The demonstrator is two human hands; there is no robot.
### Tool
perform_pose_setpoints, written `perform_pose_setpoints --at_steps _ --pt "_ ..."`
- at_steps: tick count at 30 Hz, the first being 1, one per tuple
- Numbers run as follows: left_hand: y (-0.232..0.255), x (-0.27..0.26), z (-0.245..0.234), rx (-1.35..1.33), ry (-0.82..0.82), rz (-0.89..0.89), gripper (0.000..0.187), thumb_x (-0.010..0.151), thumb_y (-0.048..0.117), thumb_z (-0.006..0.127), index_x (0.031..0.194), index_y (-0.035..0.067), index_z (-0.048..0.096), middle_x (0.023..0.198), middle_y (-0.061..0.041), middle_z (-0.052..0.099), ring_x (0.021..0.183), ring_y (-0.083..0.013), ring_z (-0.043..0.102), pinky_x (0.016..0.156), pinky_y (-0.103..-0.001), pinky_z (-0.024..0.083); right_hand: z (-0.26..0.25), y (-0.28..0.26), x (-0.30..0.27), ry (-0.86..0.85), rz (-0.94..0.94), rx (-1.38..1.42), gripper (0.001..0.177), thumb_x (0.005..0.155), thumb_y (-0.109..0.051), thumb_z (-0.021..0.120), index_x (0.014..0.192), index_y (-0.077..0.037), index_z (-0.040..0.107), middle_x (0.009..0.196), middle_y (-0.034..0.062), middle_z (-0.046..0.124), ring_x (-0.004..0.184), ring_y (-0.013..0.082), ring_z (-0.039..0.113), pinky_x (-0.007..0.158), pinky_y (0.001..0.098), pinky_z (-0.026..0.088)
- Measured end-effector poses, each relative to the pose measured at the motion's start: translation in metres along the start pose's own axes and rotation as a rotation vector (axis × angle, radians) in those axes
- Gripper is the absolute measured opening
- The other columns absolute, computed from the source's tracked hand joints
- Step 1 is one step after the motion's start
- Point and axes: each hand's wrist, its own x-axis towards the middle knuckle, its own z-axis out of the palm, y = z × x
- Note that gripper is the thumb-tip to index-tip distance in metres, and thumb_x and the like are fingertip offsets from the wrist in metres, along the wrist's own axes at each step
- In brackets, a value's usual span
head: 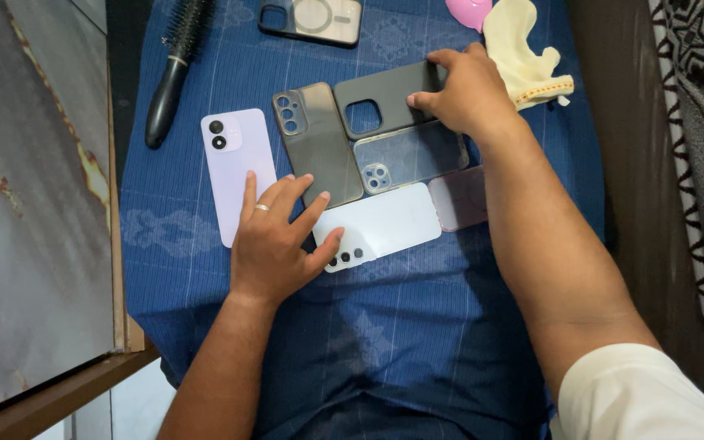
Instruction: The person wipes the back of two smartphones with a cloth, then handles several phone cases on a blue cloth-covered surface. The person wipes the phones repeatedly and moves the cases around without installing them.
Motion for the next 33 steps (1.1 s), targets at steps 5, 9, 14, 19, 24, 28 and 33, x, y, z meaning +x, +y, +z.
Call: perform_pose_setpoints --at_steps 5,9,14,19,24,28,33 --pt "-0.001 0.000 0.002 0.010 0.006 0.006 0.041 0.083 0.036 0.079 0.113 0.008 0.076 0.125 -0.017 0.066 0.122 -0.0349 0.062 0.116 -0.065 0.037 -0.008 0.006 -0.001 0.004 -0.068 -0.032 0.074 0.072 -0.037 0.095 0.135 -0.010 0.068 0.122 0.0238 0.061 0.114 0.0421 0.061 0.096 0.0459 0.050" --pt "-0.002 -0.001 0.003 0.007 0.010 0.004 0.041 0.084 0.036 0.079 0.113 0.008 0.076 0.126 -0.017 0.066 0.123 -0.0358 0.062 0.116 -0.064 0.038 -0.013 0.015 -0.003 -0.057 -0.028 0.031 0.077 0.070 -0.030 0.094 0.138 -0.011 0.065 0.123 0.0205 0.062 0.110 0.0373 0.064 0.095 0.0435 0.052" --pt "-0.002 -0.001 0.004 0.021 0.014 0.010 0.041 0.084 0.037 0.079 0.112 0.008 0.076 0.126 -0.019 0.067 0.123 -0.0369 0.062 0.115 -0.064 0.039 -0.017 0.027 -0.009 -0.059 -0.052 0.106 0.076 0.076 -0.024 0.092 0.143 -0.008 0.060 0.116 0.0196 0.067 0.104 0.0323 0.067 0.088 0.0417 0.054" --pt "-0.002 -0.002 0.004 0.014 0.023 0.009 0.040 0.083 0.036 0.079 0.111 0.008 0.077 0.127 -0.019 0.067 0.123 -0.0367 0.063 0.115 -0.065 0.038 -0.026 0.040 -0.025 -0.003 0.017 0.236 0.060 0.088 -0.018 0.080 0.144 -0.009 0.062 0.110 0.0121 0.072 0.096 0.0234 0.069 0.086 0.0372 0.056" --pt "-0.001 -0.002 0.003 0.041 0.025 0.025 0.042 0.082 0.039 0.080 0.111 0.009 0.076 0.127 -0.017 0.068 0.123 -0.0353 0.063 0.115 -0.069 0.033 -0.038 0.044 -0.039 0.029 0.300 0.313 0.053 0.088 -0.017 0.074 0.141 -0.012 0.066 0.106 0.0116 0.072 0.094 0.0259 0.071 0.082 0.0395 0.058" --pt "0.000 -0.004 0.002 0.075 0.047 0.019 0.045 0.083 0.041 0.078 0.115 0.010 0.076 0.128 -0.015 0.068 0.125 -0.0352 0.062 0.117 -0.070 0.027 -0.046 0.064 -0.047 0.304 0.206 -0.114 0.059 0.079 -0.029 0.091 0.130 -0.007 0.071 0.112 0.0215 0.067 0.105 0.0398 0.067 0.087 0.0492 0.053" --pt "-0.002 -0.007 0.004 0.088 0.090 -0.015 0.046 0.083 0.042 0.078 0.117 0.011 0.075 0.129 -0.012 0.068 0.129 -0.0330 0.058 0.119 -0.070 0.023 -0.032 0.094 -0.036 0.275 0.188 -0.146 0.052 0.081 -0.032 0.090 0.127 -0.011 0.074 0.118 0.0257 0.060 0.106 0.0442 0.062 0.089 0.0513 0.051"
